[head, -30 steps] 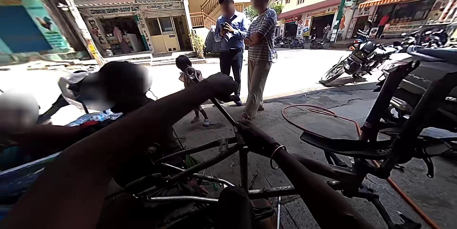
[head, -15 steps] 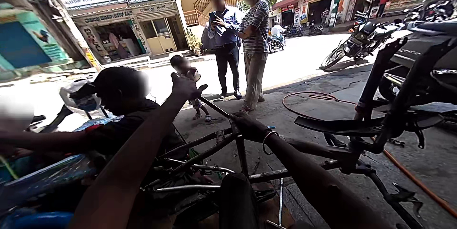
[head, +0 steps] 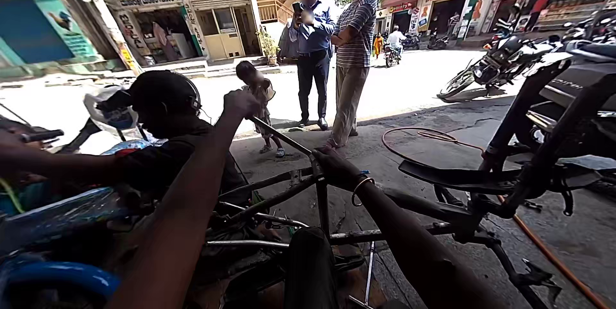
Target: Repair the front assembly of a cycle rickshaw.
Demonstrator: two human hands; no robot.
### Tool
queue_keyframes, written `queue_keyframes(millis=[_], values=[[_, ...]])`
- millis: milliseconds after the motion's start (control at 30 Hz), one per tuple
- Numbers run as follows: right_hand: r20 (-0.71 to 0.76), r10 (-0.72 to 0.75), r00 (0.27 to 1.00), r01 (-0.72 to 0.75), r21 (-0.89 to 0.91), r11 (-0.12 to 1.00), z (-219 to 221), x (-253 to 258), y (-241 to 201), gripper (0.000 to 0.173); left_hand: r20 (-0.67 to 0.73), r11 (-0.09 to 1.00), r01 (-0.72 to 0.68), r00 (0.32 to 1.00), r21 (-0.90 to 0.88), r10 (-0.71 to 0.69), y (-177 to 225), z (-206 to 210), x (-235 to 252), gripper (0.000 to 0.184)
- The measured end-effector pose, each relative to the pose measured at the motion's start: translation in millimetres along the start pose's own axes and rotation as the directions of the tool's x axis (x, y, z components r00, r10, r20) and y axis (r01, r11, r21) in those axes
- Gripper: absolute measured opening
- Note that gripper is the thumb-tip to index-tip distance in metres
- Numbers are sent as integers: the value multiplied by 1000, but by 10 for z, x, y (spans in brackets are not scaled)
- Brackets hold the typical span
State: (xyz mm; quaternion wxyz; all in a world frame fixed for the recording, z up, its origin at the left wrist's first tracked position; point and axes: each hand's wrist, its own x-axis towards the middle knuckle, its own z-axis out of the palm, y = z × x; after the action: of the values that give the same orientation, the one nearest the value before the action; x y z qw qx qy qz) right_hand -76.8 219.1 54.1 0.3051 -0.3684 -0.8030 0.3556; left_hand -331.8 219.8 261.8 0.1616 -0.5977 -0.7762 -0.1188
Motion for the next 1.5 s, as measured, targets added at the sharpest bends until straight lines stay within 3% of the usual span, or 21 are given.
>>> queue_keyframes(millis=[33,100,167,267,367,433,467,533,600,633,700,833,867,900,1000,1100,1167,1200,1300,1400,1500], values=[[-2,-4,1000,4,6,1000,-5,41,-3,42,118,998,59,991,21,-61,-152,209,-9,82],[12,-23,1000,24,-22,999,-41,50,-56,41,330,991,62,939,122,-100,-164,145,29,80],[24,-45,999,46,-46,998,31,-47,-77,40,399,980,5,913,200,-86,-110,11,-92,75],[-21,-54,998,52,-70,996,-39,-60,-40,40,117,978,-128,987,163,110,302,-561,98,77],[-19,-39,999,39,-21,999,12,-6,-17,37,-134,968,-223,962,117,238,721,-1472,57,76],[-16,-103,995,102,-87,991,6,14,38,34,-168,973,-227,958,51,232,737,-1642,57,74],[-5,-172,985,168,-181,969,-8,15,71,29,-105,982,-188,977,9,188,609,-1406,68,74],[23,-277,961,267,-355,896,10,-18,121,19,80,998,-41,996,-53,45,155,-224,-22,77],[24,-271,962,257,-398,880,67,-45,154,19,351,996,82,932,33,-88,-238,860,-244,80],[19,-273,962,256,-416,873,24,-16,138,17,456,993,92,883,68,-112,-278,976,-151,81],[3,-237,972,223,-348,910,44,-61,86,21,493,998,55,868,15,-55,-220,821,-21,75],[42,-293,955,279,-459,843,16,-133,71,16,209,966,-58,971,-253,113,-12,-121,253,74],[34,-307,951,286,-469,836,10,-134,67,14,155,952,-70,981,-299,120,-50,-150,258,77],[28,-305,952,282,-467,838,-4,-147,49,12,164,945,-47,981,-324,104,-136,38,201,80],[51,-260,964,253,-473,844,14,-213,66,20,348,926,144,937,-348,-15,-455,1536,-283,86],[60,-265,962,258,-503,825,18,-167,70,23,419,846,223,908,-483,0,-563,1786,-228,90],[61,-268,962,260,-514,818,19,-118,75,21,363,763,143,923,-630,126,-495,1645,-303,87],[61,-274,960,265,-522,811,10,-112,77,21,372,745,80,898,-662,235,-439,1585,-376,83],[87,-294,952,297,-505,811,-30,-134,37,20,406,715,-183,717,-675,566,-294,1494,-680,56],[93,-192,977,212,-349,913,-58,-102,39,15,294,761,-428,740,-488,605,-260,1391,-830,34],[59,21,998,-18,-39,999,-82,-31,-16,36,241,822,-475,797,-314,553,-258,1325,-702,34]])
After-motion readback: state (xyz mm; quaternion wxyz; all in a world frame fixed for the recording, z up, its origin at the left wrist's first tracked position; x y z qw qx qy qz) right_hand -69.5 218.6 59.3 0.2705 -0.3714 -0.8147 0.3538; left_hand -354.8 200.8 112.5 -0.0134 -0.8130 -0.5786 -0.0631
